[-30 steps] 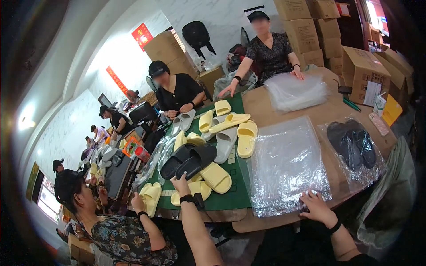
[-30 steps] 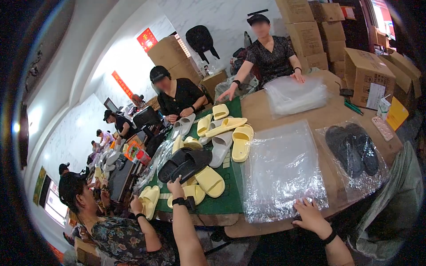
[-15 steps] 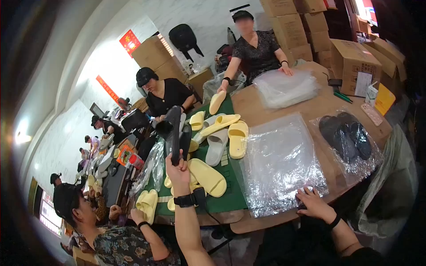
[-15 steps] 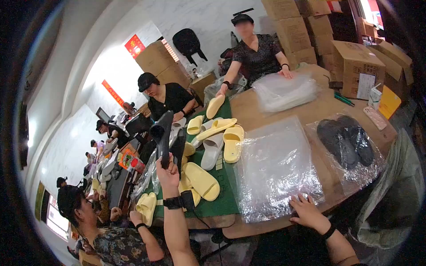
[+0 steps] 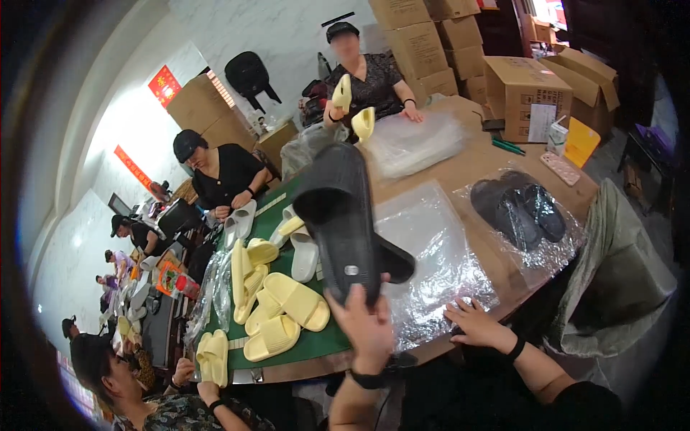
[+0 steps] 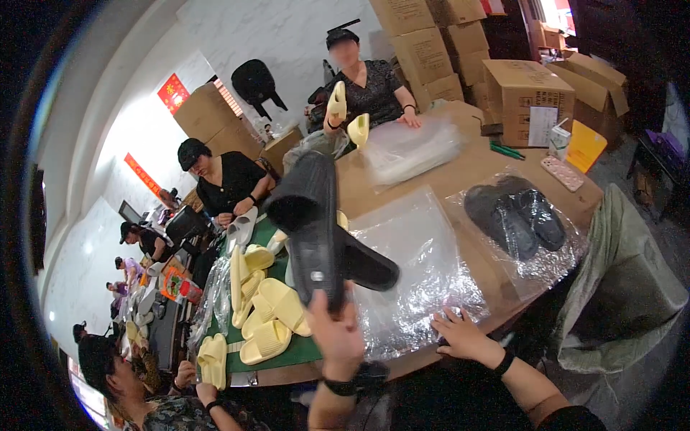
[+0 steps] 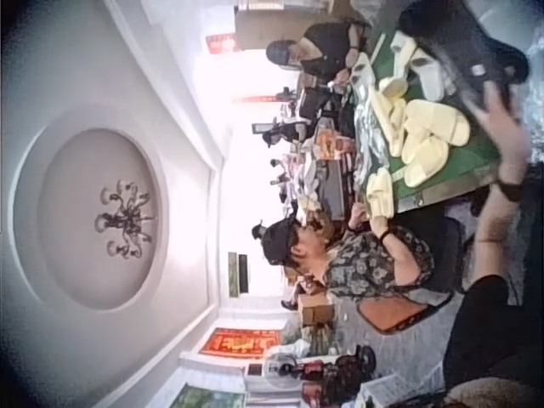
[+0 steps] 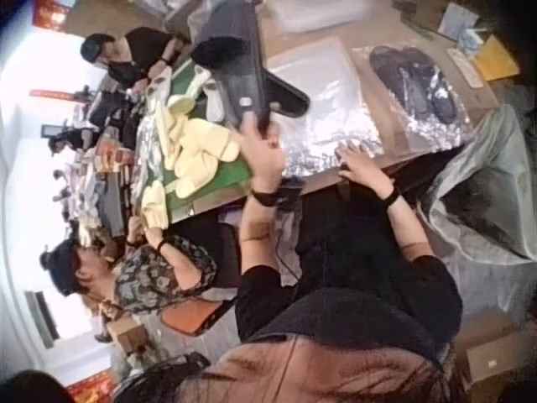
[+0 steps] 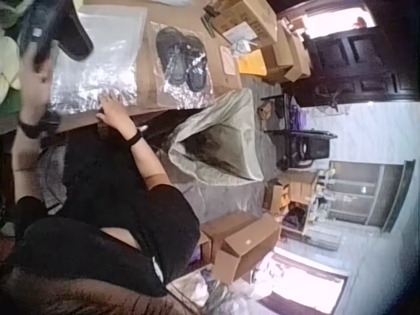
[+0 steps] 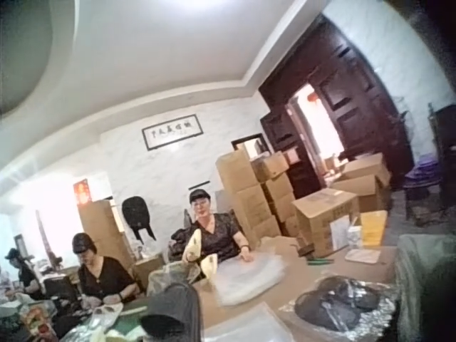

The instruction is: Bagging and packing finished foam slippers into a large sack.

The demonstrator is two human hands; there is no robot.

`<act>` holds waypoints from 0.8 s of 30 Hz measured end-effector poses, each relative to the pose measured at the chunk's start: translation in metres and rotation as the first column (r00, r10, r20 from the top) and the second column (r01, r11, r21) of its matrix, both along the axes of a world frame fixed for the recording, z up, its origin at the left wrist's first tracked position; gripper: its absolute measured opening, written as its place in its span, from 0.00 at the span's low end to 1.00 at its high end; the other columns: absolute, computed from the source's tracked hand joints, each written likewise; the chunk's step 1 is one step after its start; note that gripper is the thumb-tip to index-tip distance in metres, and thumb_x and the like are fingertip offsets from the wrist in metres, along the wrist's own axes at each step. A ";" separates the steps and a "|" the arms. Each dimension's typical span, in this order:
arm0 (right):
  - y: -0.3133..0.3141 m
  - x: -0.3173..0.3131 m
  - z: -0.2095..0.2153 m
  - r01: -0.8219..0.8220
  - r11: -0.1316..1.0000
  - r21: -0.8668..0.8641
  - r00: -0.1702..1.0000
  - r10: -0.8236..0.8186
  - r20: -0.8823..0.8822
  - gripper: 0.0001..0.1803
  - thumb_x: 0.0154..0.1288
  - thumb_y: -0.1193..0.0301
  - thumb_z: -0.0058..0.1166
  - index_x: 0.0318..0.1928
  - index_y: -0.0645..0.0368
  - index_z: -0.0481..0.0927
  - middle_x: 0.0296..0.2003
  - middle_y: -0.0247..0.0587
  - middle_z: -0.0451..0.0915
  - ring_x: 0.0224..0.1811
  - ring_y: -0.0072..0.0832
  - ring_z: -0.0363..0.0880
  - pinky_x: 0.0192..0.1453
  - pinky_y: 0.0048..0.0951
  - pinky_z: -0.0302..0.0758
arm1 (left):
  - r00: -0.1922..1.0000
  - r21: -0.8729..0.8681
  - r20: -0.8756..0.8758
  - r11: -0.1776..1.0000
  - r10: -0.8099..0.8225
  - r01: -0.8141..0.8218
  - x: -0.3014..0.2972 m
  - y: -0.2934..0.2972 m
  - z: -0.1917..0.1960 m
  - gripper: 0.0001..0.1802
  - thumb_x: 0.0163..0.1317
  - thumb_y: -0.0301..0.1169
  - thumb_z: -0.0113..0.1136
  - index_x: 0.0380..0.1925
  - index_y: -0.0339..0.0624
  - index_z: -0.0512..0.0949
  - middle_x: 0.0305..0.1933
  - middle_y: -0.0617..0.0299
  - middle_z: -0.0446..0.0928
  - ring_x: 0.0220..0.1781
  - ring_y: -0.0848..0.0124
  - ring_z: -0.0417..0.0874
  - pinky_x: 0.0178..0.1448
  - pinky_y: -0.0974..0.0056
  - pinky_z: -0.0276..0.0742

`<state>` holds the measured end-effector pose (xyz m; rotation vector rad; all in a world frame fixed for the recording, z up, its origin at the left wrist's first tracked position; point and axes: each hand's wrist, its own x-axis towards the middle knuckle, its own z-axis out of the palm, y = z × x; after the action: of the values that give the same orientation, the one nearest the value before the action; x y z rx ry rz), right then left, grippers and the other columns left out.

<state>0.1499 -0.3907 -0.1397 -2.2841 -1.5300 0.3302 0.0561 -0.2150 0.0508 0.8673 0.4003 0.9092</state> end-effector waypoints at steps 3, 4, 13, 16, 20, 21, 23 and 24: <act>0.002 -0.001 -0.004 0.011 1.000 -0.022 1.000 -0.010 0.023 0.39 0.55 0.55 0.61 0.64 0.57 0.63 0.66 0.44 0.62 0.72 0.45 0.51 0.71 0.60 0.47 | 0.997 -0.015 -0.067 0.999 -0.036 0.035 0.033 -0.047 -0.034 0.25 0.65 0.29 0.51 0.59 0.44 0.54 0.36 0.50 0.78 0.14 0.78 0.65 0.15 0.75 0.57; 0.002 0.001 -0.013 0.007 1.000 0.006 1.000 -0.007 -0.006 0.39 0.54 0.55 0.61 0.64 0.57 0.63 0.66 0.43 0.62 0.71 0.45 0.53 0.70 0.60 0.48 | 0.993 -0.040 -0.081 0.995 -0.090 0.087 0.043 -0.056 -0.046 0.26 0.65 0.29 0.51 0.59 0.44 0.53 0.36 0.49 0.78 0.13 0.77 0.66 0.15 0.74 0.57; -0.004 -0.001 -0.039 0.012 0.998 0.059 1.000 -0.013 0.018 0.38 0.56 0.54 0.58 0.64 0.55 0.63 0.63 0.42 0.66 0.69 0.45 0.55 0.68 0.61 0.51 | 0.926 -0.185 -0.285 0.962 -0.248 0.201 0.101 -0.098 -0.091 0.36 0.63 0.37 0.57 0.63 0.49 0.47 0.26 0.56 0.70 0.12 0.74 0.67 0.15 0.71 0.59; -0.003 -0.001 -0.050 0.031 0.992 0.119 0.999 -0.033 0.011 0.38 0.56 0.53 0.58 0.64 0.55 0.63 0.62 0.41 0.66 0.69 0.45 0.55 0.68 0.61 0.52 | 0.869 -0.316 -0.222 0.875 -0.443 0.366 0.106 -0.099 -0.098 0.34 0.66 0.37 0.51 0.66 0.51 0.45 0.32 0.56 0.75 0.17 0.71 0.70 0.16 0.71 0.60; -0.008 -0.002 -0.057 0.069 0.977 0.204 0.998 -0.069 -0.005 0.37 0.57 0.53 0.58 0.64 0.54 0.63 0.62 0.41 0.66 0.68 0.45 0.55 0.68 0.60 0.52 | 0.493 -0.306 -0.225 0.542 -0.840 0.783 0.084 -0.081 -0.106 0.29 0.67 0.34 0.46 0.65 0.38 0.52 0.42 0.51 0.81 0.18 0.74 0.73 0.23 0.75 0.66; -0.009 -0.001 -0.058 0.080 0.971 0.227 0.997 -0.079 -0.012 0.37 0.57 0.53 0.58 0.64 0.54 0.63 0.62 0.41 0.66 0.68 0.45 0.55 0.68 0.60 0.52 | 0.487 -0.306 -0.229 0.537 -0.843 0.786 0.075 -0.078 -0.107 0.29 0.67 0.34 0.46 0.65 0.38 0.52 0.42 0.51 0.81 0.18 0.74 0.73 0.23 0.75 0.66; -0.003 -0.004 -0.041 0.080 0.963 0.256 0.997 -0.076 -0.028 0.37 0.57 0.53 0.58 0.64 0.54 0.63 0.62 0.41 0.66 0.68 0.45 0.55 0.68 0.60 0.52 | 0.568 0.075 -0.489 0.617 -0.661 0.783 0.052 -0.064 -0.109 0.21 0.67 0.31 0.47 0.58 0.33 0.65 0.42 0.53 0.81 0.24 0.77 0.74 0.27 0.76 0.68; 0.000 -0.003 -0.021 0.000 0.994 0.110 1.000 -0.003 0.026 0.37 0.57 0.53 0.58 0.64 0.54 0.63 0.62 0.40 0.66 0.68 0.44 0.56 0.68 0.60 0.53 | 0.644 0.029 -0.495 0.730 -0.583 0.683 0.040 -0.060 -0.105 0.14 0.66 0.29 0.48 0.49 0.38 0.74 0.40 0.58 0.82 0.24 0.83 0.72 0.25 0.78 0.66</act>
<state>0.1470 -0.3903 -0.1603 -2.2124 -1.5204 0.2115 0.0960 -0.2747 -0.0546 1.3243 0.3569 0.0618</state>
